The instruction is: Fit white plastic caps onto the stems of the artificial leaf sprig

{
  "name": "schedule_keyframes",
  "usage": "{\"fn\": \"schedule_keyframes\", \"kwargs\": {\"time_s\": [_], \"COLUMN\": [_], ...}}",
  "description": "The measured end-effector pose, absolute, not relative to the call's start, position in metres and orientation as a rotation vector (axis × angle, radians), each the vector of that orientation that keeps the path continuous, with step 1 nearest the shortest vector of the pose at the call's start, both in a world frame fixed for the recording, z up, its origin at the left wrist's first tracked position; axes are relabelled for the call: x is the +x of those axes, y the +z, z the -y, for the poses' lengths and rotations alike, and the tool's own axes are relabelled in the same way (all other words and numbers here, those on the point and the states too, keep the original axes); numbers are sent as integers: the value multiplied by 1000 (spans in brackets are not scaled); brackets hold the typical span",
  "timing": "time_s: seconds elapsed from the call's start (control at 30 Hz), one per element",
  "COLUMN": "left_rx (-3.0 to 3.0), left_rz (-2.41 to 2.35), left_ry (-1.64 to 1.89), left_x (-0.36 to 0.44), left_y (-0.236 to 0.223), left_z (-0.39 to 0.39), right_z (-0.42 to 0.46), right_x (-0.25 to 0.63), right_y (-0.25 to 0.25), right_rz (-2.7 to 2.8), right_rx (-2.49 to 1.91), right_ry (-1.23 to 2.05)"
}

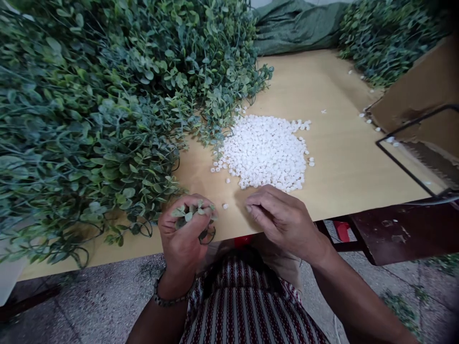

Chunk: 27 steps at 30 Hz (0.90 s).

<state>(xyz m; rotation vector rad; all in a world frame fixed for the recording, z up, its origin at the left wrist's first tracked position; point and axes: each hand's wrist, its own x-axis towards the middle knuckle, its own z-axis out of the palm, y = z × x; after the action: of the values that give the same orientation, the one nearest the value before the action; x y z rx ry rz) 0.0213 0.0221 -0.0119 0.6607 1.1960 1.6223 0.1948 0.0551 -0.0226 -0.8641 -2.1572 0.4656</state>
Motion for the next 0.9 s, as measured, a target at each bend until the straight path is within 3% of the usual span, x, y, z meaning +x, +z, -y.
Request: {"fn": "schedule_keyframes", "kwargs": {"time_s": [0.5,0.57,0.77,0.9], "left_rx": [794,829,952,1027], "left_rz": [-1219,-1235,-1194,-1134], "left_ry": [1617,1566,1478,1446], "left_x": [18,17,22,34], "left_y": [-17,-18,-19,-15], "left_z": [-19,-19,-19,-20], "right_z": [-68,-67,-58,-49], "right_x": [159,160,172,177], "right_y": [-25,-24,-20,-30], "right_rz": [2447,2351,1649,1351], "right_rx": [-735,-780,-906,-850], "right_ry": [39,188,1113,1379]}}
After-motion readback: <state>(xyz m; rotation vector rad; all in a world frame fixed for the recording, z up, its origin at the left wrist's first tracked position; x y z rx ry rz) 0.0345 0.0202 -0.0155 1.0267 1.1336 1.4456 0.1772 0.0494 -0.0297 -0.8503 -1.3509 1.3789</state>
